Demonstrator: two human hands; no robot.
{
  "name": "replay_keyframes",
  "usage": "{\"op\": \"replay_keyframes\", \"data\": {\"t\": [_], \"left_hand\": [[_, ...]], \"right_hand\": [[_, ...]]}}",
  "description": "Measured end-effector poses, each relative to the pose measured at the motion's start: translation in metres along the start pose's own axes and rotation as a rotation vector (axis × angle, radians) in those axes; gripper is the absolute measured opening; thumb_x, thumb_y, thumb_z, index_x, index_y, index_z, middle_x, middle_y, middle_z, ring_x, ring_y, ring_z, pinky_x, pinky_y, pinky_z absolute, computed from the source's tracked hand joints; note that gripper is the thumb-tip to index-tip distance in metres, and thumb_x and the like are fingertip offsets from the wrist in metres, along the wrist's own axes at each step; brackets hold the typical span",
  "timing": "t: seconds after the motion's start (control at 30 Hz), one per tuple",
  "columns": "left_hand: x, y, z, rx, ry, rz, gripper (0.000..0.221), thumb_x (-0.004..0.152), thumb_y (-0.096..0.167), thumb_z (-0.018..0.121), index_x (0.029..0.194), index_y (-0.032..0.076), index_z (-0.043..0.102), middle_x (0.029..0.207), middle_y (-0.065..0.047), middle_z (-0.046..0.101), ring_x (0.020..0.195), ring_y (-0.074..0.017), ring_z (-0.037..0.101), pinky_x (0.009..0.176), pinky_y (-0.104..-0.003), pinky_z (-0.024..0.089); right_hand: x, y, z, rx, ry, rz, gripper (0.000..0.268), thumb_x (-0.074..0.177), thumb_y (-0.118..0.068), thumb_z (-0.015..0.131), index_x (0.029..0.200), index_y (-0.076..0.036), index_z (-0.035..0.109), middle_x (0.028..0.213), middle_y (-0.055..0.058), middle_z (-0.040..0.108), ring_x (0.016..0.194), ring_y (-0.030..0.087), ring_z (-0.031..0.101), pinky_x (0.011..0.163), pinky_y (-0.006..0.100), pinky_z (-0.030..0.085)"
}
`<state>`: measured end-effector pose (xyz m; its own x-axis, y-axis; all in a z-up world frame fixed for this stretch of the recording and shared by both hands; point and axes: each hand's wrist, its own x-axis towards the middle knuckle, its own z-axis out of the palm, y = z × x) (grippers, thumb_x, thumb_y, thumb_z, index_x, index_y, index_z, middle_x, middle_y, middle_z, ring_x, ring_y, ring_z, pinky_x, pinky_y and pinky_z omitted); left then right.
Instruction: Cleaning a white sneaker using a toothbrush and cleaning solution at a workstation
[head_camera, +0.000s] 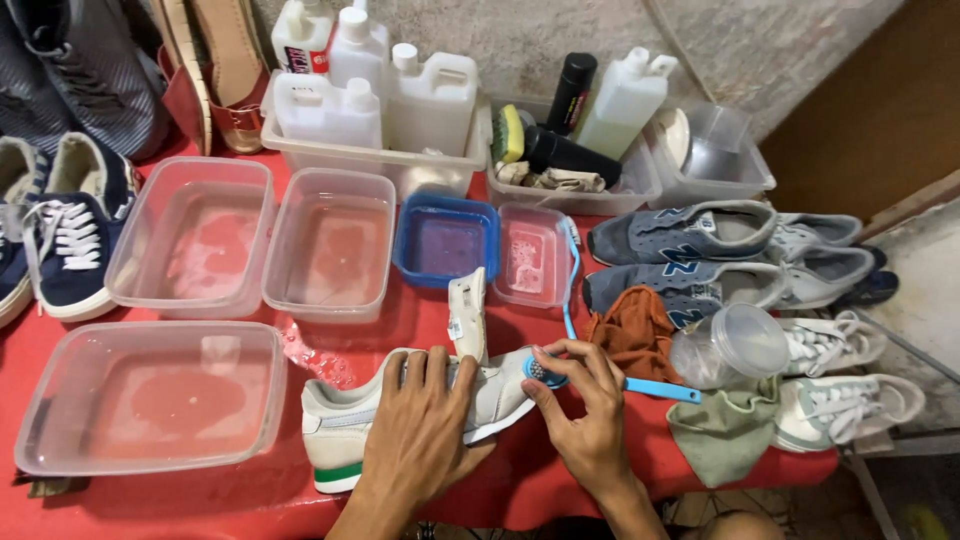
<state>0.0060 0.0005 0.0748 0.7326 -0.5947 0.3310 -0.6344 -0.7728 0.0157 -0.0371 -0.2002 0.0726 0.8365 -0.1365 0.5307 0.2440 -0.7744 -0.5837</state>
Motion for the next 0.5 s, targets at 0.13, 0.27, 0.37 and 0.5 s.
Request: {"op": "replay_keyframes", "data": {"t": [0.13, 0.27, 0.37, 0.5], "left_hand": [[-0.004, 0.001, 0.0, -0.01, 0.034, 0.005, 0.08, 0.066, 0.07, 0.079, 0.117, 0.014, 0.053, 0.099, -0.011, 0.054, 0.087, -0.0332, 0.053, 0.09, -0.05, 0.041], [-0.007, 0.004, 0.003, 0.028, 0.018, -0.001, 0.094, 0.059, 0.074, 0.085, 0.122, 0.013, 0.052, 0.106, -0.014, 0.056, 0.093, -0.0338, 0.054, 0.093, -0.052, 0.041], [-0.011, 0.006, 0.005, 0.02, 0.078, 0.017, 0.095, 0.06, 0.074, 0.08, 0.125, 0.011, 0.053, 0.108, -0.017, 0.057, 0.094, -0.0363, 0.054, 0.097, -0.054, 0.039], [-0.011, 0.006, 0.002, 0.026, 0.031, 0.012, 0.094, 0.057, 0.075, 0.086, 0.119, 0.014, 0.052, 0.106, -0.014, 0.056, 0.093, -0.0343, 0.054, 0.094, -0.052, 0.04]], "right_hand": [[0.0, 0.001, -0.005, -0.02, -0.059, 0.032, 0.037, 0.093, -0.04, 0.065, 0.12, -0.016, 0.075, 0.116, -0.001, 0.068, 0.111, 0.017, 0.066, 0.099, 0.038, 0.036], [-0.001, -0.012, -0.01, -0.037, -0.077, 0.035, 0.037, 0.093, -0.04, 0.065, 0.121, -0.018, 0.075, 0.113, 0.002, 0.065, 0.105, 0.02, 0.065, 0.099, 0.044, 0.043], [-0.005, -0.017, -0.011, -0.031, -0.156, -0.214, 0.031, 0.088, -0.03, 0.075, 0.118, -0.022, 0.077, 0.115, -0.001, 0.066, 0.111, 0.018, 0.064, 0.104, 0.039, 0.033], [-0.011, -0.005, -0.013, -0.065, -0.111, -0.086, 0.027, 0.087, -0.033, 0.074, 0.111, -0.02, 0.077, 0.115, -0.001, 0.068, 0.11, 0.019, 0.065, 0.101, 0.048, 0.038]]}}
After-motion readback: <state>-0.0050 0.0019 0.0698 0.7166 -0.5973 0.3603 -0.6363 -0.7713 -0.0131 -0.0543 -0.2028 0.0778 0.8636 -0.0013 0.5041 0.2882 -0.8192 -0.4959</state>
